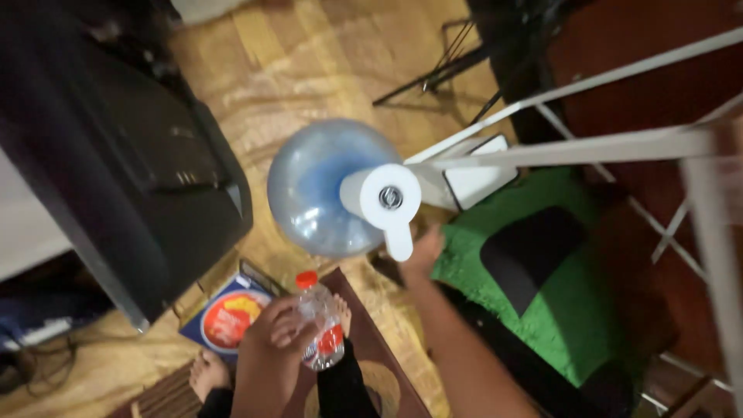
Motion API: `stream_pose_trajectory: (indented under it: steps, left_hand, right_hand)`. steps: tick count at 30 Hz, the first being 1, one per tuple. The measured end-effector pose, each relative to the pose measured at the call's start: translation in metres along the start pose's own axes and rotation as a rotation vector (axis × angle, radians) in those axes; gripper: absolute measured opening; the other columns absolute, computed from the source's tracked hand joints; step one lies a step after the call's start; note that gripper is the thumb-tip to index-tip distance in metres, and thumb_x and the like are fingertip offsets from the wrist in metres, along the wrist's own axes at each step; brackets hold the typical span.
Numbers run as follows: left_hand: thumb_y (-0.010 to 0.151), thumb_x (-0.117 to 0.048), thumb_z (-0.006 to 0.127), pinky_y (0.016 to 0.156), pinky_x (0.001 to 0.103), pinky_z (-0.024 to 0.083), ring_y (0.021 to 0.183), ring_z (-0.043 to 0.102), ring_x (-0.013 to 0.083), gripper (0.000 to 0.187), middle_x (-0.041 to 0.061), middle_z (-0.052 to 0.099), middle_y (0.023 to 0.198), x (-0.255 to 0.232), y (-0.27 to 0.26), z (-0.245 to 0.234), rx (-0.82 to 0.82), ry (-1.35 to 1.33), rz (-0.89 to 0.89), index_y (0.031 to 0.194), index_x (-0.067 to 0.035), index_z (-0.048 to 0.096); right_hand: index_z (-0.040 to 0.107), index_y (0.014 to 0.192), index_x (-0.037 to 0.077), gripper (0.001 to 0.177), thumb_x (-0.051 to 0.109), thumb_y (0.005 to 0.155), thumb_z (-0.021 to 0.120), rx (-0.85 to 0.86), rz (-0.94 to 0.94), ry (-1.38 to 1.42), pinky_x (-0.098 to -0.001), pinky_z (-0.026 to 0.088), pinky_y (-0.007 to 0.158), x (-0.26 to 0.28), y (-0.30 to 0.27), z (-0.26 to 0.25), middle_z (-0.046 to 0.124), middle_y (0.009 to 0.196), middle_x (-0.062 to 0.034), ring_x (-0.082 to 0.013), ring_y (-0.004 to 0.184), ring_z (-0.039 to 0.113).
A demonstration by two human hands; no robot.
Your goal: The person picks up a plastic bottle and a paper bag, walks to a small trash bin, and places the items inside. They then remove the full trash bag from the bin and set it aside.
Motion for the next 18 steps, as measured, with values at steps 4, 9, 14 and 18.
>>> stream_pose_trajectory:
  steps: [4,9,14,18]
  left_hand:
    - [0.072,-0.013,0.077,0.084,0.032,0.054,0.095,0.069,0.0194,0.048,0.014,0.072,0.097,0.014,0.012,0.003,0.040,0.033,-0.023,0.115,0.000,0.059]
    - [0.069,-0.013,0.078,0.084,0.032,0.054,0.093,0.070,0.0197,0.052,0.013,0.072,0.096,0.033,0.029,0.011,0.004,0.038,-0.092,0.115,-0.001,0.058]
    - [0.072,-0.016,0.079,0.086,0.031,0.054,0.094,0.070,0.0187,0.049,0.013,0.073,0.094,0.040,0.050,0.014,0.026,0.091,-0.117,0.115,-0.002,0.060]
    - [0.073,-0.019,0.081,0.086,0.031,0.054,0.093,0.070,0.0174,0.051,0.012,0.073,0.093,0.047,0.064,0.021,0.057,0.135,-0.108,0.116,-0.003,0.058]
  right_hand:
    - [0.051,0.134,0.002,0.055,0.031,0.088,0.058,-0.018,0.362,0.164,-0.0424,0.043,0.105,-0.025,0.068,-0.008,0.059,0.130,-0.0248,-0.0383,0.121,0.056]
    - [0.016,0.150,0.007,0.080,0.037,0.090,0.060,0.046,0.660,0.377,-0.0381,0.039,0.104,-0.025,0.135,-0.001,0.046,0.142,-0.0205,-0.0332,0.126,0.049]
    - [0.012,0.147,0.005,0.103,0.030,0.073,0.080,-0.098,0.372,0.562,-0.0356,0.039,0.108,-0.039,0.195,0.016,0.044,0.145,-0.0153,-0.0279,0.131,0.049]
    - [-0.005,0.146,0.005,0.121,0.037,0.071,0.085,0.123,0.465,0.497,-0.0381,0.041,0.107,-0.065,0.206,0.041,0.037,0.148,-0.0175,-0.0293,0.133,0.046]
Point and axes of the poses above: each hand's wrist, its own y-axis towards the middle knuckle, its own z-axis out of the palm, x = y × z, the point moved 5 cm from there along y, towards the middle knuckle
